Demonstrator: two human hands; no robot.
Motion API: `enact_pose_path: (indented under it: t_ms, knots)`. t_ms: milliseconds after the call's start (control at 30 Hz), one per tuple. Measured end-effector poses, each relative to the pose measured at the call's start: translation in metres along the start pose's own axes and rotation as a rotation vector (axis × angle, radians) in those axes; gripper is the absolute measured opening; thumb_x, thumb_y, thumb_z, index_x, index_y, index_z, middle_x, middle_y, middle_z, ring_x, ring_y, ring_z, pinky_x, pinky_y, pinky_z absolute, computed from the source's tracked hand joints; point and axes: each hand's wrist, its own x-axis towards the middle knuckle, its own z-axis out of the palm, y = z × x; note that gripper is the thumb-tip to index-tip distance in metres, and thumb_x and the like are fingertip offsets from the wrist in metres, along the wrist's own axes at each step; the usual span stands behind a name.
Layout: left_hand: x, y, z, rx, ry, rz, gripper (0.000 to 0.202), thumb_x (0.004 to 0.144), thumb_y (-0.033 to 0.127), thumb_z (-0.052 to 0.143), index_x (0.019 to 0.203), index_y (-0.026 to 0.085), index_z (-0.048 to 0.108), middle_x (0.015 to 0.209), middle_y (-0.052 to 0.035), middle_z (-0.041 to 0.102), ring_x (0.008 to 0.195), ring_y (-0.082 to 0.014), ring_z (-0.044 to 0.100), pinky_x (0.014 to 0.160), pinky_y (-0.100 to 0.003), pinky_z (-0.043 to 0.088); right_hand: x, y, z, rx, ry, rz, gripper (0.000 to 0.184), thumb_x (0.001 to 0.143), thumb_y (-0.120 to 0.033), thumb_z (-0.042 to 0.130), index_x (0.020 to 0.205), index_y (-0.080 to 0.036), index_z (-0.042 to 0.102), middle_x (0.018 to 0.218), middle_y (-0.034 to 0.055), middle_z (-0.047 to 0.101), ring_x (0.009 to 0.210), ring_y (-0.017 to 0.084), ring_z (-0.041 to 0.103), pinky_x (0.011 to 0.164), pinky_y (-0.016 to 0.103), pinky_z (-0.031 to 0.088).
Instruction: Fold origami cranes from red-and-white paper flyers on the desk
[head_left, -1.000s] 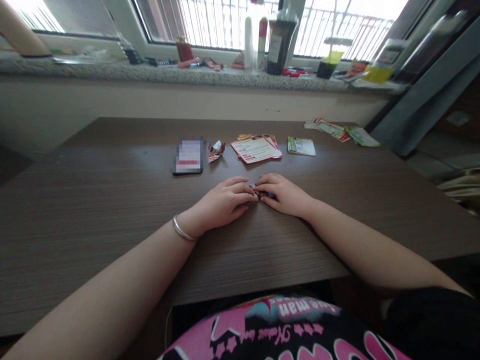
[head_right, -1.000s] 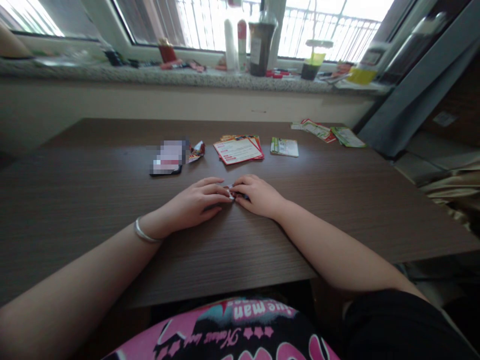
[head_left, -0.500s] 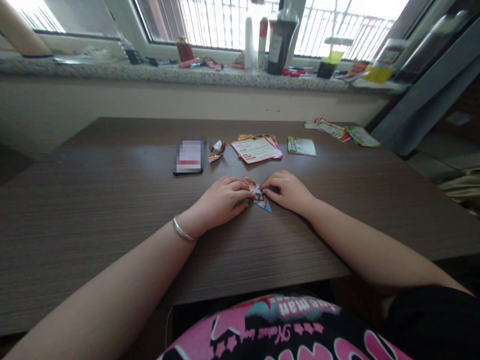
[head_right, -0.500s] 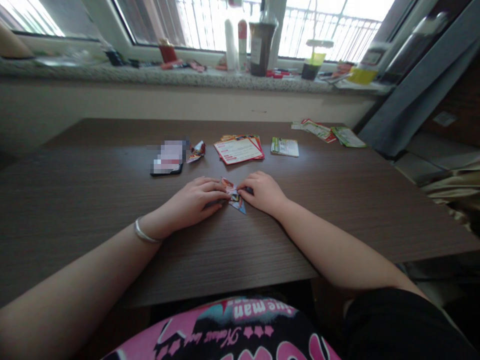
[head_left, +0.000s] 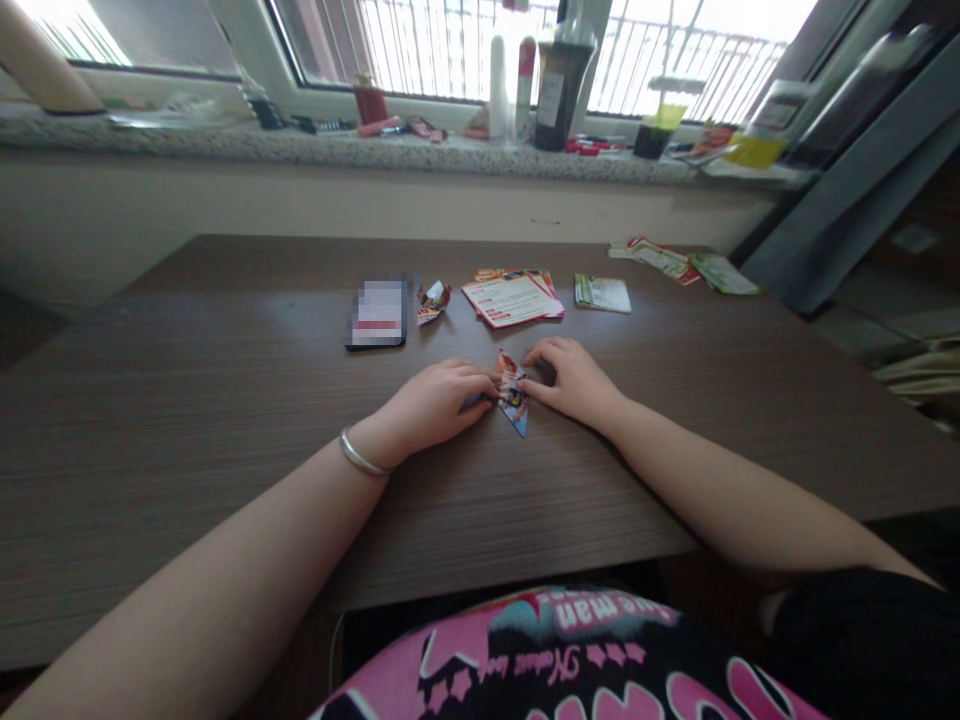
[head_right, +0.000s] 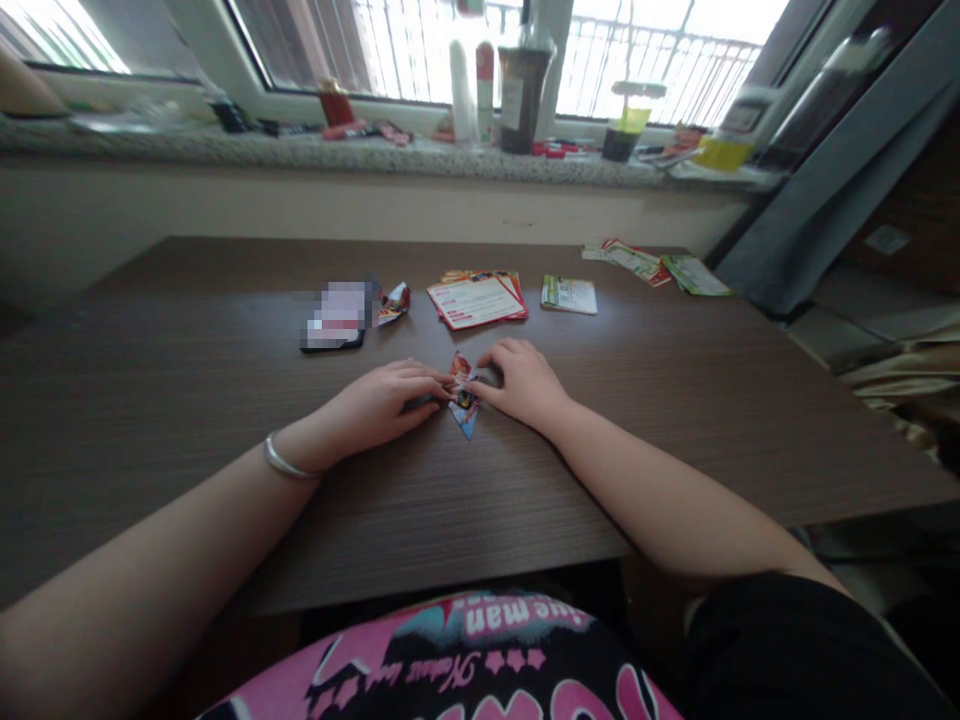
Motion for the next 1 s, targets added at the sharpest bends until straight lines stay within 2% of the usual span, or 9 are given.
enact_pose_path:
  t_ms: [133, 267, 433, 567, 733, 1000]
  knots:
    - [0.001, -0.004, 0.003, -0.011, 0.033, -0.006, 0.018, 0.09, 0.022, 0.053, 0.1, 0.022, 0.068, 0.112, -0.0048, 0.068, 0.106, -0.021, 0.06, 0.101, -0.041, 0.041, 0.0, 0.003, 0.004, -0.007, -0.035, -0.034, 0.033, 0.077, -0.049, 0.069, 0.094, -0.021, 0.065, 0.118, 0.0106, 0.061, 0.114, 0.028, 0.052, 0.098, 0.047, 0.042]
    - [0.003, -0.003, 0.008, 0.037, 0.08, -0.098, 0.017, 0.091, 0.032, 0.055, 0.097, 0.022, 0.068, 0.107, -0.0051, 0.067, 0.101, -0.0219, 0.06, 0.105, -0.048, 0.035, 0.0, 0.001, 0.005, -0.014, -0.073, -0.057, 0.036, 0.075, -0.051, 0.07, 0.094, -0.021, 0.064, 0.125, 0.0123, 0.058, 0.121, 0.029, 0.048, 0.102, 0.048, 0.04]
    - [0.004, -0.002, 0.01, 0.051, 0.139, -0.219, 0.031, 0.088, 0.041, 0.058, 0.111, 0.021, 0.061, 0.117, -0.0086, 0.062, 0.111, -0.0255, 0.056, 0.109, -0.053, 0.03, -0.002, -0.007, 0.004, -0.009, -0.097, -0.086, 0.043, 0.076, -0.054, 0.068, 0.1, -0.019, 0.062, 0.129, 0.0145, 0.055, 0.124, 0.031, 0.046, 0.104, 0.049, 0.038]
    - [0.002, -0.003, 0.011, 0.069, 0.102, -0.29, 0.041, 0.083, 0.049, 0.062, 0.112, 0.019, 0.061, 0.114, -0.0095, 0.061, 0.111, -0.0283, 0.055, 0.109, -0.055, 0.029, -0.002, -0.01, 0.003, -0.008, -0.11, -0.091, 0.045, 0.077, -0.052, 0.068, 0.107, -0.019, 0.062, 0.131, 0.0144, 0.055, 0.126, 0.03, 0.046, 0.106, 0.048, 0.037]
    - [0.002, -0.005, 0.013, 0.056, 0.076, -0.283, 0.041, 0.084, 0.053, 0.059, 0.106, 0.019, 0.064, 0.113, -0.0098, 0.059, 0.108, -0.0276, 0.054, 0.097, -0.045, 0.042, -0.002, -0.009, 0.003, 0.008, -0.124, -0.074, 0.049, 0.075, -0.048, 0.071, 0.112, -0.018, 0.061, 0.133, 0.0144, 0.054, 0.127, 0.03, 0.046, 0.106, 0.048, 0.036]
    - [0.003, -0.008, 0.014, -0.017, 0.117, -0.212, 0.033, 0.084, 0.042, 0.064, 0.105, 0.018, 0.065, 0.111, -0.0095, 0.063, 0.106, -0.0254, 0.056, 0.096, -0.042, 0.044, 0.0, -0.005, 0.005, 0.128, -0.101, -0.156, 0.035, 0.073, -0.039, 0.075, 0.099, -0.019, 0.06, 0.133, 0.0125, 0.055, 0.125, 0.026, 0.048, 0.104, 0.046, 0.038]
